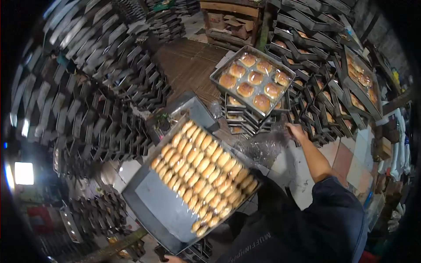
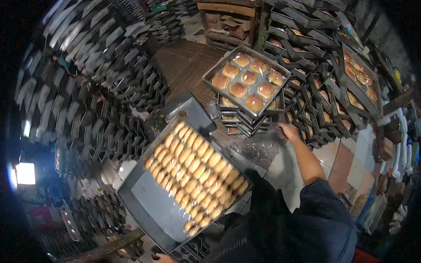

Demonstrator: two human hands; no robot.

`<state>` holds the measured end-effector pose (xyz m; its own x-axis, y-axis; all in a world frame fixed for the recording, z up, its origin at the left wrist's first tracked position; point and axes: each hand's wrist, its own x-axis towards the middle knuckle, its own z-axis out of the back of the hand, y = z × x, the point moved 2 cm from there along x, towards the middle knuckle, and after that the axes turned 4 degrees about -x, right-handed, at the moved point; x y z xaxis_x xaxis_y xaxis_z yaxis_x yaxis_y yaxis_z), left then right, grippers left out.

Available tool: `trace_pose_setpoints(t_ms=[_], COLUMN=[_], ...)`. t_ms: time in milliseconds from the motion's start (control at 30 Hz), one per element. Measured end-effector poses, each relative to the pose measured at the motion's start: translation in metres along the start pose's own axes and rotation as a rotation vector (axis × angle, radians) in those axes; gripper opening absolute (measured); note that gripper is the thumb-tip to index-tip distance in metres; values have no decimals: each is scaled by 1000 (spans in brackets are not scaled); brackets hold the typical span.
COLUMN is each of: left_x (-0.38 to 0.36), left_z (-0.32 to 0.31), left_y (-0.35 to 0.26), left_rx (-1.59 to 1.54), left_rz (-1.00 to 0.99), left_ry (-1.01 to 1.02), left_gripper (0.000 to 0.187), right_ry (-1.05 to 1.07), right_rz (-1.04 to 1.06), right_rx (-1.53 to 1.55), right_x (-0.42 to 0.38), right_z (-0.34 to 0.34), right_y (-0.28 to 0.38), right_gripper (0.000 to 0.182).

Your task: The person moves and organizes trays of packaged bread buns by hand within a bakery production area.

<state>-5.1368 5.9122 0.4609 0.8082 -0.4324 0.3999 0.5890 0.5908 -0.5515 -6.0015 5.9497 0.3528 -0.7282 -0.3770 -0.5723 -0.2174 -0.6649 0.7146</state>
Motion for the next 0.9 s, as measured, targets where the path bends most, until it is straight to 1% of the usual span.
trace_pose_setpoints(t_ms=[33,67,100,133,167,200,233,267,300,333,367,400,433,467,500,533,600,633,667,700,733,767,800,833,867,900], left_x=[-10,-23,-45,-76,-100,-129,-163,-193,-223,-254,-284,-316,-347,-371,-391,-407,-386,-379,-364,-348,-331,-306,-280,-250,-229,-219], left_z=[-4,-19,-36,-28,-41,-40,-37,-36,-37,-56,-58,-58,-52,-31,-35,-59,-26,-29,-14,-14,-16,-22,-27,-21,-30,-24], left_y=[-28,-56,-74,-137,-165,-210,-254,-290,-319,-332,-354,-372,-391,-412,-409,-385,-375,-339,-319,-290,-256,-222,-198,-183,-158,-145], left_rx=[-78,-87,-260,-396,-434,-460,-490,-558,-635,-790,-771,-800,-788,-851,-850,-950,-734,-878,-833,-854,-867,-870,-877,-890,-848,-860], left_rz=[-143,-433,-465,-501,-533,-607,-682,-799,-911,-833,-890,-777,-541,-312,-166,-81,183,241,177,171,173,176,169,81,127,141], left_ry=[114,27,178,277,422,477,536,610,687,771,867,1080,1376,1610,1704,1639,1680,1643,1661,1632,1601,1581,1564,1569,1621,1609], left_gripper=[58,35,37,30,28,26,24,24,25,23,23,28,44,58,68,66,47,30,25,24,24,27,30,38,43,43], right_ry=[159,206,264,340,235,-28,-52,-80,-72,-56,-42,-15,-64,-205,75,128,210,156,103,130,152,38,-55,31,300,311], right_rz=[-161,-294,-215,-151,-129,-77,-179,-280,-148,-81,-14,-30,98,54,46,70,252,402,556,549,452,388,418,210,94,100], right_rx=[291,410,619,834,1051,869,737,606,564,528,494,475,515,344,423,497,536,374,213,409,602,760,604,642,879,865], right_x=[0,24,40,50,53,115,92,60,52,28,-5,-51,-88,-120,-155,-205,-246,-267,-288,-308,-309,-309,-299,-284,-303,-315], right_z=[-27,-56,-85,-114,-136,-164,-154,-146,-146,-138,-125,-109,-104,-103,-96,-87,-104,-97,-90,-87,-88,-89,-80,-85,-79,-85], right_y=[39,53,63,79,98,63,82,106,107,114,129,130,116,96,72,65,-20,-35,-41,-32,-40,-37,-44,-65,-51,-53], right_gripper=[68,63,61,59,52,48,46,44,45,47,49,52,61,65,63,60,63,64,65,65,60,48,40,39,44,44])
